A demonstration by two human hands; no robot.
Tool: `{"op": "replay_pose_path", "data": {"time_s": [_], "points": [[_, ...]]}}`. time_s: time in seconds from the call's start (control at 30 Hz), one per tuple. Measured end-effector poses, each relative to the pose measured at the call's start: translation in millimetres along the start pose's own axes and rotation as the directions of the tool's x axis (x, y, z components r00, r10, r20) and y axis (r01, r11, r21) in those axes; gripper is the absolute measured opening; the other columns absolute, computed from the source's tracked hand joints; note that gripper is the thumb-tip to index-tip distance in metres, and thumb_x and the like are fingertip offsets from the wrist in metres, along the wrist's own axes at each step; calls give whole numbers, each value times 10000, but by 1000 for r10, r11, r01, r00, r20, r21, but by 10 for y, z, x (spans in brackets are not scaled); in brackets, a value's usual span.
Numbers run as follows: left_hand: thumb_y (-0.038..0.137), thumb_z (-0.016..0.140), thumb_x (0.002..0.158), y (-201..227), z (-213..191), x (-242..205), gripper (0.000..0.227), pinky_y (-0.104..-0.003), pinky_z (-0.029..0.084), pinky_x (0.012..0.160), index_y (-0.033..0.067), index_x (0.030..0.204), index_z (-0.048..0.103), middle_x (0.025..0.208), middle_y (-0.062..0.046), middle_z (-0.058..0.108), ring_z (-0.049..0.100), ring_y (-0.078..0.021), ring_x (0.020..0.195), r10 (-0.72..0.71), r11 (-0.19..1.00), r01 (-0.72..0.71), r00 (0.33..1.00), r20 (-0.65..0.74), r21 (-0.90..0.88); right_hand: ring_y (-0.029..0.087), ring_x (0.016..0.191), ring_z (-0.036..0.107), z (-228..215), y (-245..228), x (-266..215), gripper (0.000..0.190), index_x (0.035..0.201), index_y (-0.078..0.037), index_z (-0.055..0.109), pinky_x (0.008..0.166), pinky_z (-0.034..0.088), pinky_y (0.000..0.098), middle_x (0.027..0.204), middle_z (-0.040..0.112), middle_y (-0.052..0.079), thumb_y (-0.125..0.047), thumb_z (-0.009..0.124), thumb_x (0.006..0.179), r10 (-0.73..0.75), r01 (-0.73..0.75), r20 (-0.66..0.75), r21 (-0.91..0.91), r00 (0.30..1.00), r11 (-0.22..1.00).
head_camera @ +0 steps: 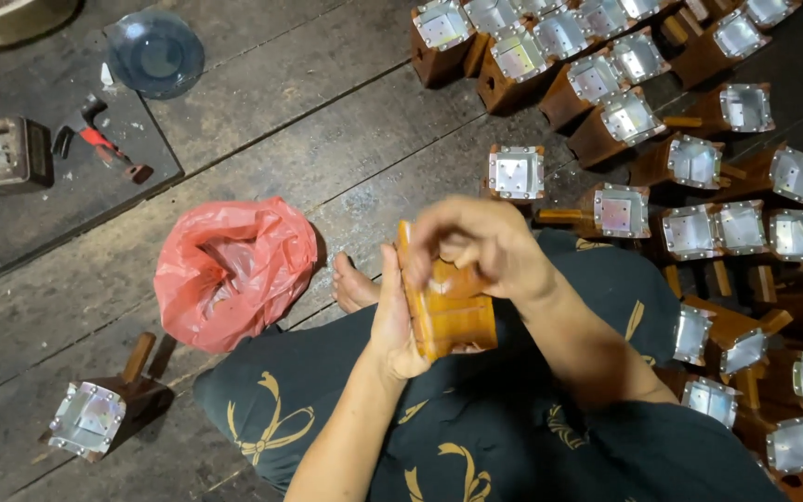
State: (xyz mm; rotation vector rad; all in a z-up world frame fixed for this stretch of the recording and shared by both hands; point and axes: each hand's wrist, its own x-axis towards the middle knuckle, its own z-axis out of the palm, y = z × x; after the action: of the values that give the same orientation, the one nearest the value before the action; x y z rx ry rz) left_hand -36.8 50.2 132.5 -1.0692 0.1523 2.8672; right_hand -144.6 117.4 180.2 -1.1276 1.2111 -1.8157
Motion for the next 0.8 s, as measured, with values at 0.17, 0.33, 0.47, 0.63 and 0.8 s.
{"op": "replay_pose_path", "data": {"time_s": [0.17, 0.33, 0.47, 0.63, 0.8], "points": [[875, 497, 786, 49, -67, 31, 1043, -592, 569, 839, -22, 1303, 625, 1201, -240, 667, 696, -397, 1048, 13, 998, -10, 999, -45, 70, 251, 756, 724, -182, 430, -19, 849, 1151, 137, 582, 703, 598, 318, 803, 689, 228, -690, 481, 989, -125, 122, -14, 320, 992, 940], [839, 485, 793, 91, -293, 298, 977, -510, 604, 876, 25, 1321, 598, 1173, -181, 669, 705, -332, 1031, 265, 963, -259, 959, -100, 74, 337, 699, 691, -241, 390, -107, 845, 1023, 172, 573, 669, 583, 392, 730, 638, 274, -669, 583, 931, -240, 228, -1, 323, 971, 919], [820, 409, 839, 55, -498, 384, 870, -332, 585, 902, 139, 1361, 555, 1088, -90, 716, 709, -178, 930, 607, 786, -618, 771, 194, -4, 332, 866, 697, -318, 256, -249, 710, 1153, 75, 614, 812, 576, 392, 836, 674, 207, -618, 518, 1030, -353, 305, 49, 403, 935, 863], [844, 415, 802, 259, -1102, 653, 916, -305, 550, 952, 156, 1398, 520, 1120, -88, 696, 674, -159, 968, 751, 583, -812, 556, 358, 38, 296, 901, 687, -268, 151, -396, 654, 1157, 18, 610, 827, 564, 358, 861, 673, 171, -616, 484, 1059, -377, 329, 58, 377, 924, 866], [898, 479, 707, 419, -1436, 858, 1075, -387, 503, 1017, 102, 1430, 492, 1235, -148, 630, 612, -239, 1105, 755, 400, -896, 441, 485, 191, 296, 794, 663, -323, 254, -524, 801, 998, 54, 635, 780, 551, 365, 806, 631, 175, -675, 306, 1047, -301, 302, -96, 1, 949, 953]]}}
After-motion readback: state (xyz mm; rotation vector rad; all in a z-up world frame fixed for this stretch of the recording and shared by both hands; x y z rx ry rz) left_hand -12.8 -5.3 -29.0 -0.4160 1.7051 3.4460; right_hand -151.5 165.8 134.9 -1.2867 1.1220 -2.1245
